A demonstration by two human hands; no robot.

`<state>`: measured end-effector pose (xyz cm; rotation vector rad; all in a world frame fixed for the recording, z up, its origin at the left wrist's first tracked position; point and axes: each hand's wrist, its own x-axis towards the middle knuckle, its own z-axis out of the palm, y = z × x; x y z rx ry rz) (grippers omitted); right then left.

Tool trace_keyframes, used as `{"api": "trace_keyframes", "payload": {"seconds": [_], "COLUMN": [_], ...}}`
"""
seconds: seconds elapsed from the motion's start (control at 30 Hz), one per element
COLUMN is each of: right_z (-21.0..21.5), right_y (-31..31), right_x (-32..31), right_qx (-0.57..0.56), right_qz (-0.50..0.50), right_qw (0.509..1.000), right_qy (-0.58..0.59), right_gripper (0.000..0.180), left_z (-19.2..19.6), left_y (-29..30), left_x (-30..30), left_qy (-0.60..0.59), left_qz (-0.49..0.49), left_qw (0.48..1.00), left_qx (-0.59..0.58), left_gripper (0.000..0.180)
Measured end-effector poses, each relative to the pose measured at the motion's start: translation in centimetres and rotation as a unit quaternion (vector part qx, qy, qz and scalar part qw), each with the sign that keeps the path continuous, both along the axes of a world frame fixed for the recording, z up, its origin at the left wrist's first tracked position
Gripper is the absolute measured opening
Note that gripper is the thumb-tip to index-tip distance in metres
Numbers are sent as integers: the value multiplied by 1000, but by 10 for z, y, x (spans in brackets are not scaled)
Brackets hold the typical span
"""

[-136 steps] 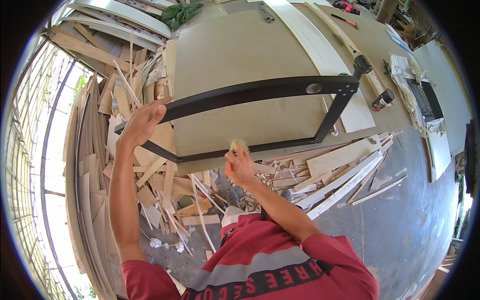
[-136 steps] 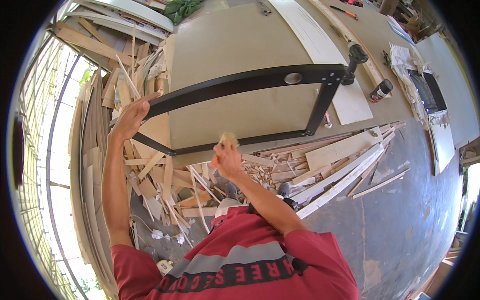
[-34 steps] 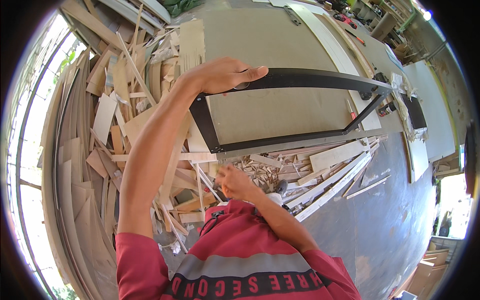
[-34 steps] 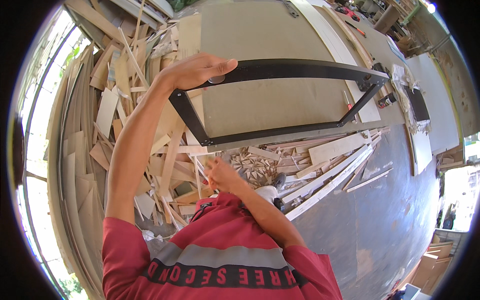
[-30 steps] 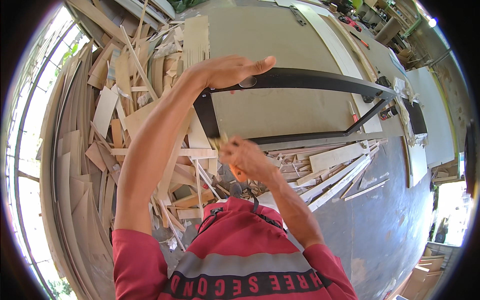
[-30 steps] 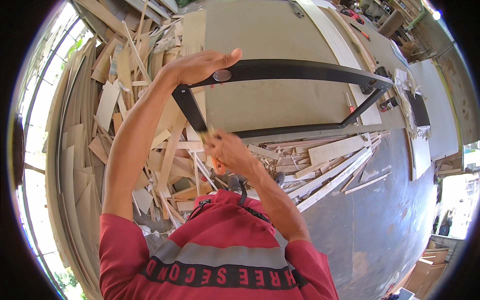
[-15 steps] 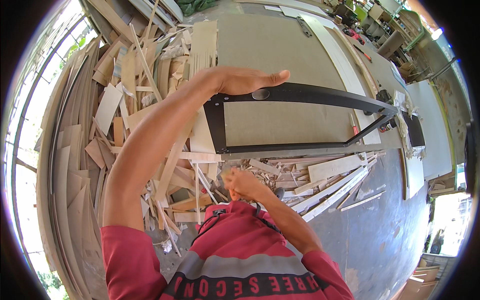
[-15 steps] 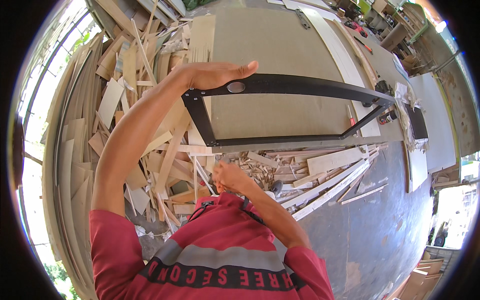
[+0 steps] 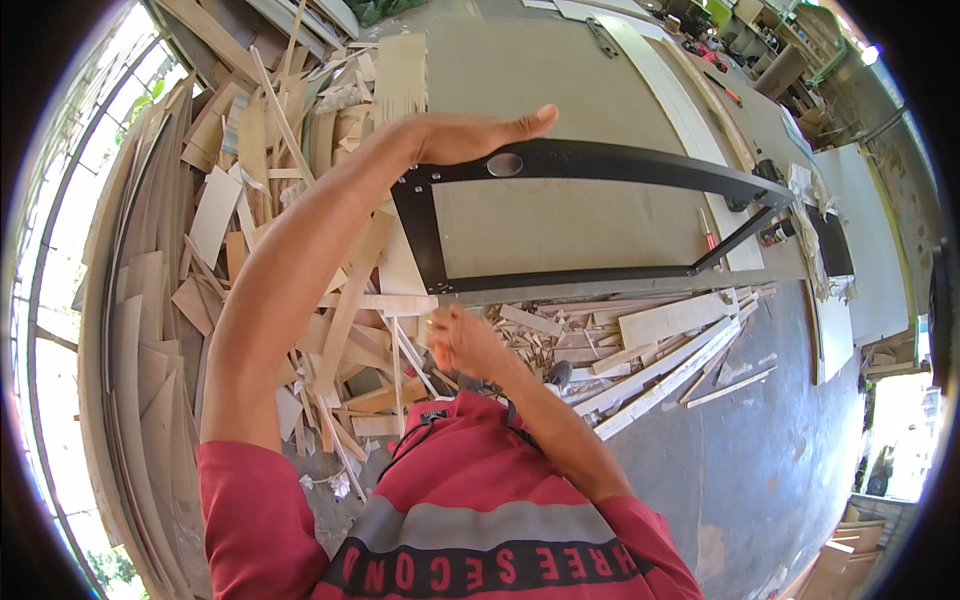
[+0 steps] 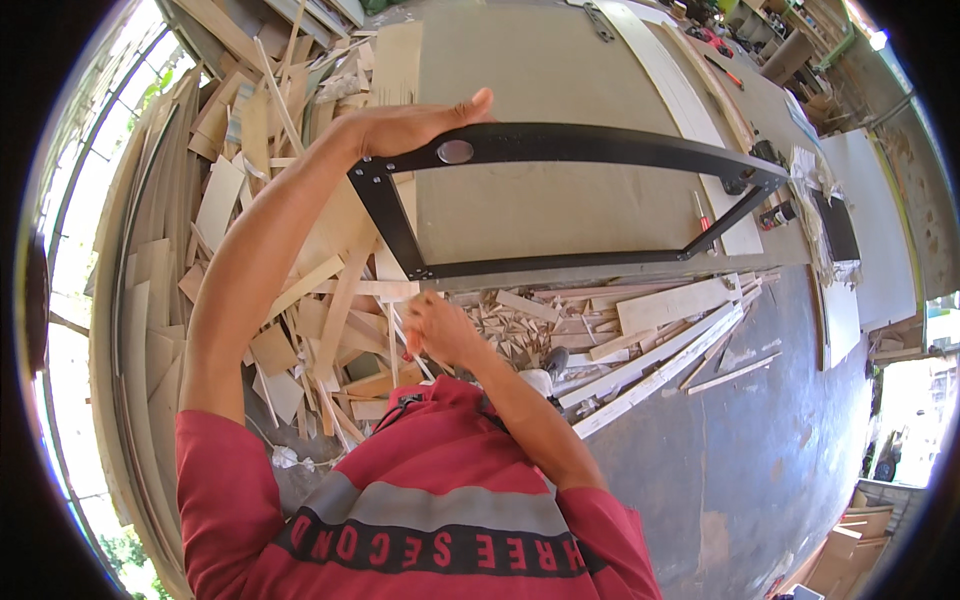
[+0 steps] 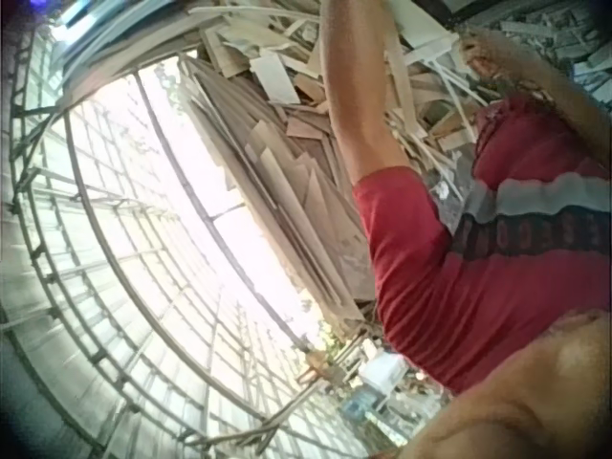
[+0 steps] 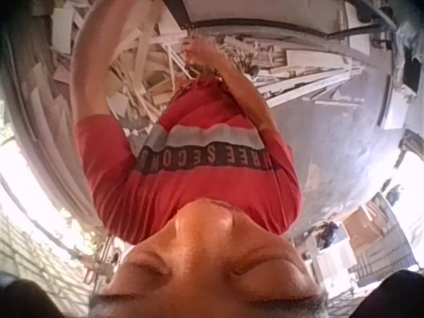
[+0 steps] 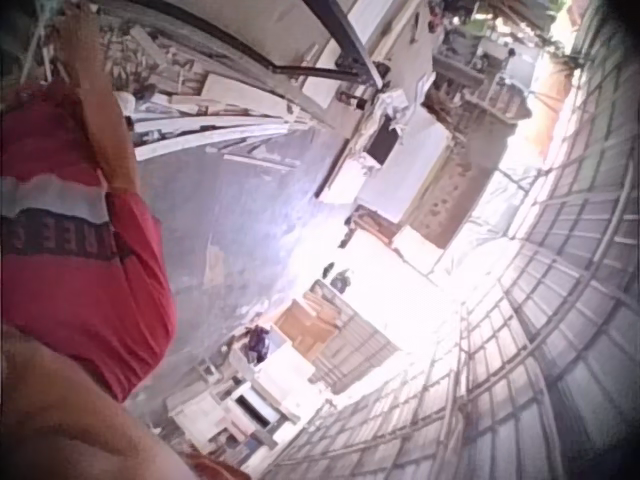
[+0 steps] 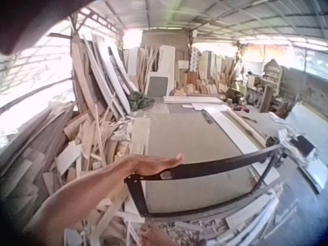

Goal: The person attaches a screw to a black frame using a screwdriver, سپس wipes the frame with a brush, and repeats the process of driving screws into the frame.

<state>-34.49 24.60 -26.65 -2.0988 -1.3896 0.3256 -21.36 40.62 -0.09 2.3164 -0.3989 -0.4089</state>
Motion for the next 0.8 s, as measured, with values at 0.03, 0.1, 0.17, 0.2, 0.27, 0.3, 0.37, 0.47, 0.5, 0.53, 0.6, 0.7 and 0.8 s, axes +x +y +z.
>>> {"api": "trace_keyframes", "payload": {"seconds": [0.03,0.1,0.17,0.2,0.27,0.3,0.37,0.47,0.5,0.53,0.6,0.7,0.8], "right_z": [11,21,53,57,50,44,10,-28,-34,-30,-3,0,26], "right_y": [8,12,15,11,3,0,-7,-2,-2,1,4,-6,-26], "right_x": [12,30,28,16,-8,-14,-18,-9,-8,-8,-7,10,25], "right_qx": [24,92,173,217,279,308,135,-118,-40,37,168,253,354], "right_qz": [9,-3,-94,-127,-125,-124,-62,68,55,50,-17,-242,-315], "right_qw": [999,996,973,959,922,898,962,986,996,998,986,935,874], "right_qy": [38,9,-117,-133,-239,-290,-229,-97,-61,-21,-15,-56,-106], "right_gripper": [16,15,18,27,28,29,24,24,24,23,16,22,22], "left_z": [-1,7,7,6,5,3,-4,-5,-6,-10,-16,-13,-8], "left_y": [-1,-2,3,5,2,0,-2,2,2,4,11,5,6], "left_x": [-2,3,-1,-3,-6,-6,1,9,12,9,10,13,9], "left_qy": [-1,-12,12,25,6,-2,4,2,2,15,28,31,26], "left_qz": [0,-4,11,19,44,55,39,5,-6,13,10,-19,-15], "left_qw": [1000,1000,999,999,999,998,999,1000,1000,1000,1000,999,999], "left_qx": [5,21,29,31,25,21,13,6,2,20,5,-11,12], "left_gripper": [116,117,119,119,119,118,116,113,112,110,113,118,122]}}
